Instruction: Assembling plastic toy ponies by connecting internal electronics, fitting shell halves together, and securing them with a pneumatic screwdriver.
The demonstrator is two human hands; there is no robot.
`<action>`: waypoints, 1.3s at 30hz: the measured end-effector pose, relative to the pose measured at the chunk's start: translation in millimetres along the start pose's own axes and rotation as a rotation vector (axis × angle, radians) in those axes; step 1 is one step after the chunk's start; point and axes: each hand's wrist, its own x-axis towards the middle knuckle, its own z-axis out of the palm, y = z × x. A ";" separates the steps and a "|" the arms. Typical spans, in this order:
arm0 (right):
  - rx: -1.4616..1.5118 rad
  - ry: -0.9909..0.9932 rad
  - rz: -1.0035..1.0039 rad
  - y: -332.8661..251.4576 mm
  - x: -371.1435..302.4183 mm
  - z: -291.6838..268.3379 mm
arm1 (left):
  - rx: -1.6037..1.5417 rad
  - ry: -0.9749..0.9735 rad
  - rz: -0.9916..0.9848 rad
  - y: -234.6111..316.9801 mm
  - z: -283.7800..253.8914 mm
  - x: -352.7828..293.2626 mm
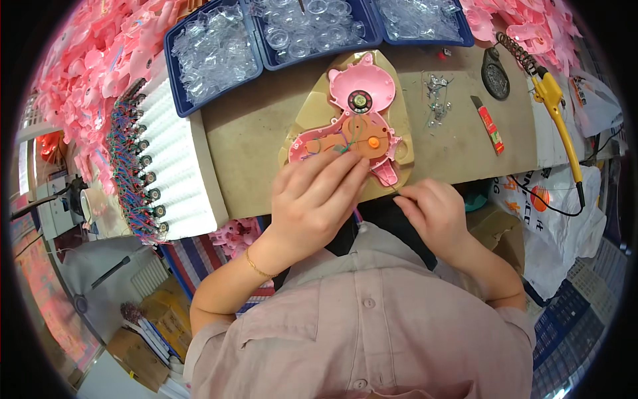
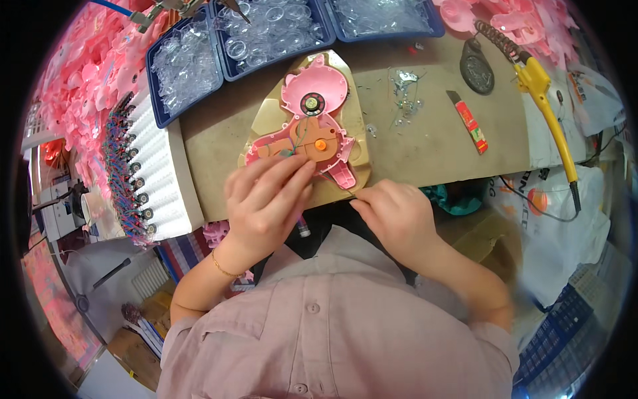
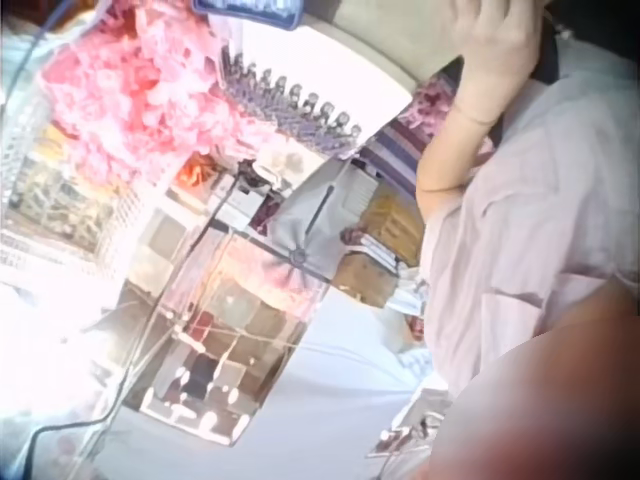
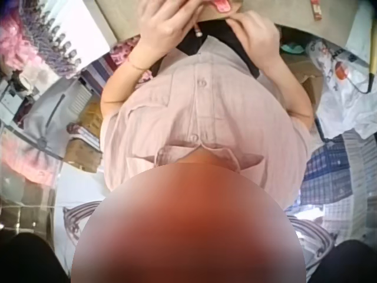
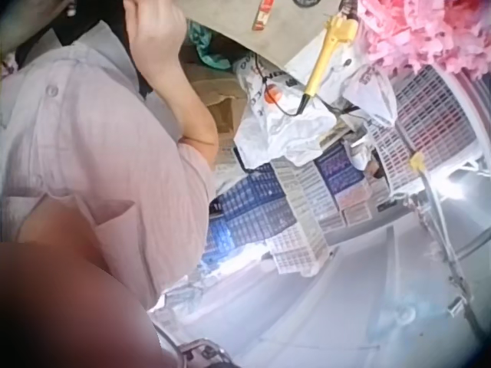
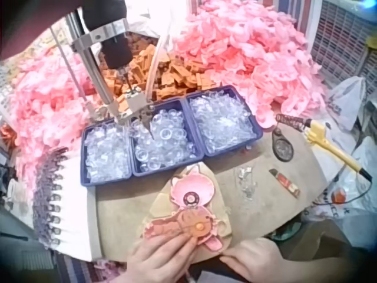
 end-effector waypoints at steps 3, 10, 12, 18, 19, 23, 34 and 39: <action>0.660 -0.123 0.700 4.0 8.5 -14.9 | -0.034 -0.086 0.148 -5.6 2.1 4.6; 0.125 0.053 0.136 24.1 69.5 -9.3 | 0.096 -0.154 0.166 2.2 -3.8 3.9; 0.147 -0.008 0.139 24.3 63.1 -19.2 | 0.159 -0.163 0.130 5.6 -1.0 -1.1; 0.074 -0.097 0.045 15.1 15.1 -8.7 | 0.038 -0.066 0.129 -1.5 7.1 3.5; 0.085 -0.118 0.060 12.8 11.9 -8.4 | 0.032 -0.067 0.129 -3.5 5.3 3.5; 0.599 -0.138 0.619 14.7 31.2 -25.1 | 0.063 -0.084 0.211 -3.8 0.7 2.1; 0.266 -0.123 0.086 22.4 68.5 -25.9 | 0.058 -0.141 0.187 -3.0 -1.8 4.1; 0.570 -0.308 0.396 29.0 48.1 -32.1 | 0.093 0.034 0.175 -3.5 6.5 0.4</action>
